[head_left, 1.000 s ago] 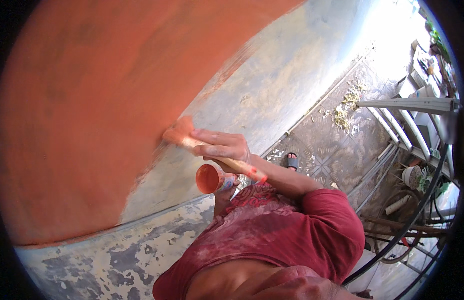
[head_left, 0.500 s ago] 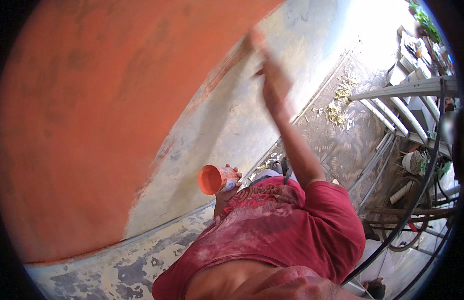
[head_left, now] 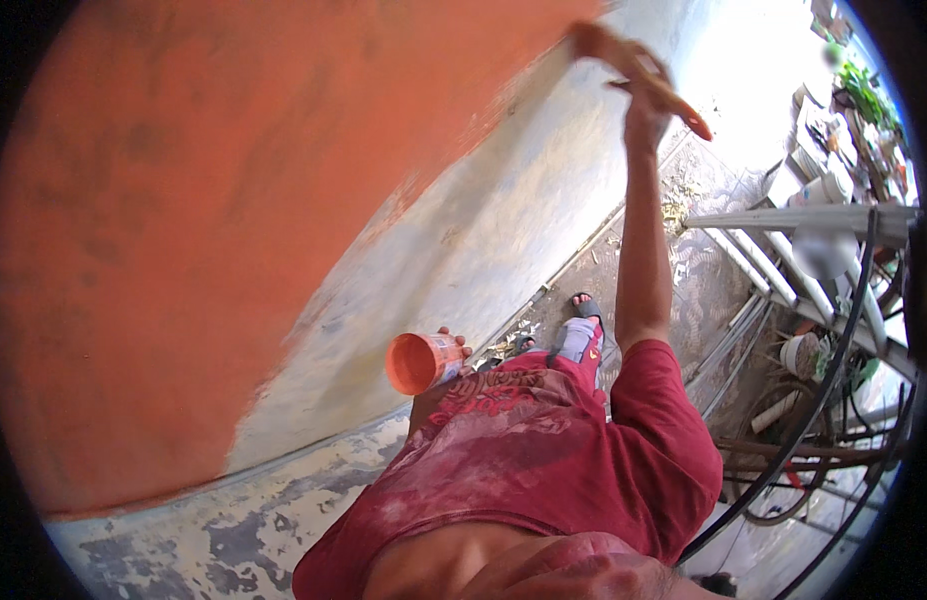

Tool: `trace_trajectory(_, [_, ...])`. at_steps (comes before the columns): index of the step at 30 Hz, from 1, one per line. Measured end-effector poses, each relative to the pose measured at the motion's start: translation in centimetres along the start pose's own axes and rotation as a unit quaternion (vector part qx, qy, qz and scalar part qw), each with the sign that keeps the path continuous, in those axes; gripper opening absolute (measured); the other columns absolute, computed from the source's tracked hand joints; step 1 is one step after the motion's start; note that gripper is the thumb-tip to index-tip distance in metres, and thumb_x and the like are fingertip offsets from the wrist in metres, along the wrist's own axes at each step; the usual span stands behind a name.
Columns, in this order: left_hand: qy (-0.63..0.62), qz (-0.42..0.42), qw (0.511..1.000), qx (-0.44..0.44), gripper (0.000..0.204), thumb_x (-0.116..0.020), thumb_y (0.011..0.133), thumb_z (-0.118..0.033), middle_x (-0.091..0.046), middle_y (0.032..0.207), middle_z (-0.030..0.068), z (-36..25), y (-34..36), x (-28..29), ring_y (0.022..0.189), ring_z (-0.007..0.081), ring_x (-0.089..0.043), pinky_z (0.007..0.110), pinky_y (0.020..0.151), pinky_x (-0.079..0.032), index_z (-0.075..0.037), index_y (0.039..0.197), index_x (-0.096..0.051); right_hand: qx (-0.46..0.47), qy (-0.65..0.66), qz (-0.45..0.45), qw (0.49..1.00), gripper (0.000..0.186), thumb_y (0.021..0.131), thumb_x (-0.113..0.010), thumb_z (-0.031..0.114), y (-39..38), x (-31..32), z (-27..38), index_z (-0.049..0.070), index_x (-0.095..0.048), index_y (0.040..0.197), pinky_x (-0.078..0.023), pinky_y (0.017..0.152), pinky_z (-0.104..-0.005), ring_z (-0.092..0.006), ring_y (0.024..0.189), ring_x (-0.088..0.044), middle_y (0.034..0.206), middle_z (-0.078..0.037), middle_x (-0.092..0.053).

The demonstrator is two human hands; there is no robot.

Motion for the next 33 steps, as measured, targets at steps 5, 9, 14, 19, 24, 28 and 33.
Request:
trace_trajectory(5, [0.003,0.012,0.997,-0.081,0.056,-0.061,0.088,-0.046,-0.052,0.13,0.0184,0.8,2.1,0.6,0.119,0.0375,-0.046,0.049,0.08,-0.049,-0.016,0.135,-0.052,-0.006,-0.092,-0.141,0.986,0.03,0.096,-0.055,0.019,-0.3,3.7,-1.7,-0.006,-0.066,0.109,-0.056,0.077,-0.0341,-0.0233,0.09,-0.065,0.108,-0.014,-0.066])
trace_trajectory(9, [0.034,-0.072,0.987,-0.137,0.056,-0.062,0.088,-0.044,-0.052,0.127,0.0181,2.2,4.5,1.3,0.116,0.0366,-0.049,0.047,0.078,-0.05,-0.015,0.134,-0.051,-0.14,-0.051,0.0,0.989,0.023,0.096,-0.055,0.018,-10.7,-5.6,0.0,-0.001,-0.067,0.103,-0.053,0.084,-0.0323,-0.0264,0.095,-0.065,0.106,-0.017,-0.066])
trace_trajectory(14, [0.02,-0.101,0.98,-0.171,0.055,-0.062,0.088,-0.04,-0.05,0.125,0.0188,4.0,7.9,-0.1,0.114,0.0366,-0.05,0.046,0.075,-0.051,-0.013,0.134,-0.049,-0.009,0.177,0.355,0.918,0.026,0.082,-0.063,0.004,-14.1,-11.8,8.4,0.008,-0.069,0.107,-0.056,0.083,-0.0352,-0.0312,0.106,-0.066,0.119,-0.021,-0.064])
trace_trajectory(19, [0.039,-0.046,0.985,-0.163,0.055,-0.063,0.088,-0.039,-0.046,0.132,0.0158,4.9,9.9,-0.5,0.118,0.034,-0.045,0.047,0.08,-0.049,-0.016,0.137,-0.049,-0.084,0.043,0.204,0.974,0.02,0.092,-0.055,0.005,-1.6,-2.3,-3.7,0.0,-0.068,0.106,-0.056,0.081,-0.0361,-0.0282,0.097,-0.065,0.106,-0.017,-0.067])
trace_trajectory(24, [0.052,-0.025,0.987,-0.148,0.056,-0.064,0.087,-0.039,-0.047,0.133,0.0147,5.5,10.3,-1.0,0.119,0.0328,-0.043,0.046,0.08,-0.049,-0.017,0.136,-0.05,-0.034,-0.06,-0.148,0.987,0.037,0.095,-0.057,0.011,4.5,8.5,-5.2,-0.011,-0.051,0.124,-0.057,0.082,-0.0364,-0.026,0.1,-0.063,0.111,-0.022,-0.062])
trace_trajectory(28, [0.006,-0.113,0.973,-0.203,0.054,-0.058,0.089,-0.044,-0.051,0.124,0.0196,5.2,10.4,-0.4,0.112,0.0374,-0.048,0.047,0.073,-0.05,-0.012,0.131,-0.052,-0.169,-0.448,0.115,0.87,0.031,0.093,-0.059,0.015,-1.9,0.3,-4.0,-0.003,-0.059,0.118,-0.052,0.077,-0.0359,-0.0268,0.093,-0.062,0.102,-0.018,-0.064])
trace_trajectory(33, [0.032,-0.1,0.973,-0.205,0.058,-0.059,0.087,-0.046,-0.051,0.125,0.0198,4.6,11.7,-1.5,0.114,0.0368,-0.047,0.046,0.076,-0.049,-0.012,0.133,-0.051,0.037,0.032,0.299,0.953,0.036,0.083,-0.065,0.008,-10.9,-10.0,5.7,0.01,-0.067,0.118,-0.048,0.1,-0.0393,-0.0318,0.122,-0.057,0.124,-0.018,-0.062])
Point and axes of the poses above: each hand's wrist, its own y-axis towards the middle knuckle, its own x-axis out of the back of the hand, z = x × y, the point moved 10 cm from there along y, towards the middle knuckle
